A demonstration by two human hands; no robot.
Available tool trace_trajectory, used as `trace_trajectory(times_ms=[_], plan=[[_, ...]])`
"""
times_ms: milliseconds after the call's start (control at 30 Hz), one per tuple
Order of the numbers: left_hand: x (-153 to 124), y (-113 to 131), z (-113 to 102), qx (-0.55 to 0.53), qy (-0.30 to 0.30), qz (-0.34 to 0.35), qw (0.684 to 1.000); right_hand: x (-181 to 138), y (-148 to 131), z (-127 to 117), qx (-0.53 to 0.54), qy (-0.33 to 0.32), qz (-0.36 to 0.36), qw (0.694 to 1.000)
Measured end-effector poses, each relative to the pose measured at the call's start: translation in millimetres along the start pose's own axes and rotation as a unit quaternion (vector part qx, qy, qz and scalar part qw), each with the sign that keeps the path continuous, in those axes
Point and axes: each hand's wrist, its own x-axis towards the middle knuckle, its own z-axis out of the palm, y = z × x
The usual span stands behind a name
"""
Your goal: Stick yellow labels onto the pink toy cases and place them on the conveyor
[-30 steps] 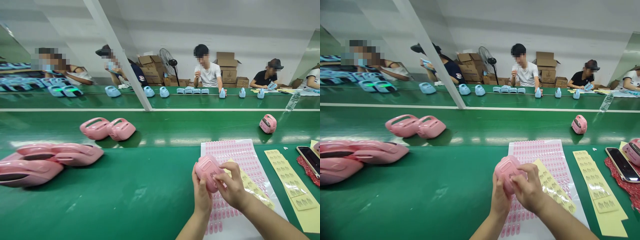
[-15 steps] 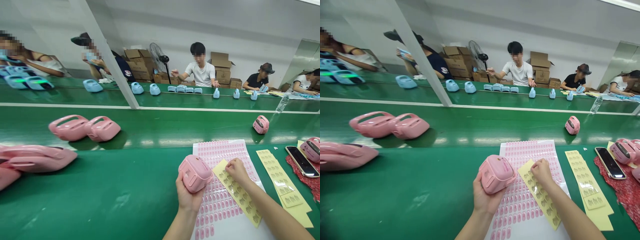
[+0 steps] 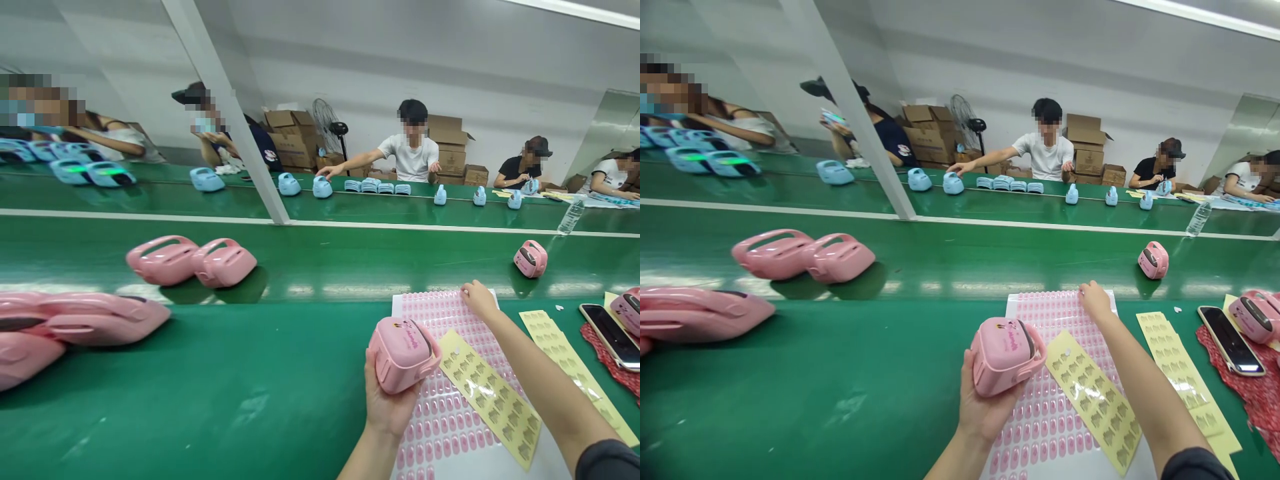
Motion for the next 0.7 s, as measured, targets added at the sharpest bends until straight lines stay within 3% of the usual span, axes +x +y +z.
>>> trace_trajectory(times_ms=[167, 300, 367, 433, 533, 700], plan=[[1.6, 0.8, -10.6, -0.012, -0.031, -0.033, 0.999, -14.5, -3.6, -3.9, 0.090, 0.011, -0.015, 0.996], [5.6, 0.3, -19.3, -0.045, -0.032, -0.015, 0.998, -58.9, -32.4, 2.0, 0.210, 0.018, -0.023, 0.977], [8.7, 0.1, -23.2, -0.062, -0.043, 0.001, 0.997, -88.7, -52.2, 10.2, 0.379, 0.009, -0.028, 0.925], [10.5, -0.3, -24.9, -0.083, -0.060, 0.011, 0.995, -115.5, -70.7, 19.6, 0.451, 0.017, -0.029, 0.892], [8.6, -1.7, -21.4, -0.114, -0.053, 0.014, 0.992, -139.2, -89.9, 31.4, 0.468, 0.045, -0.019, 0.883], [-0.3, -6.2, -8.1, -0.135, 0.001, 0.031, 0.990, -144.9, -99.9, 40.8, 0.470, 0.077, -0.018, 0.879]])
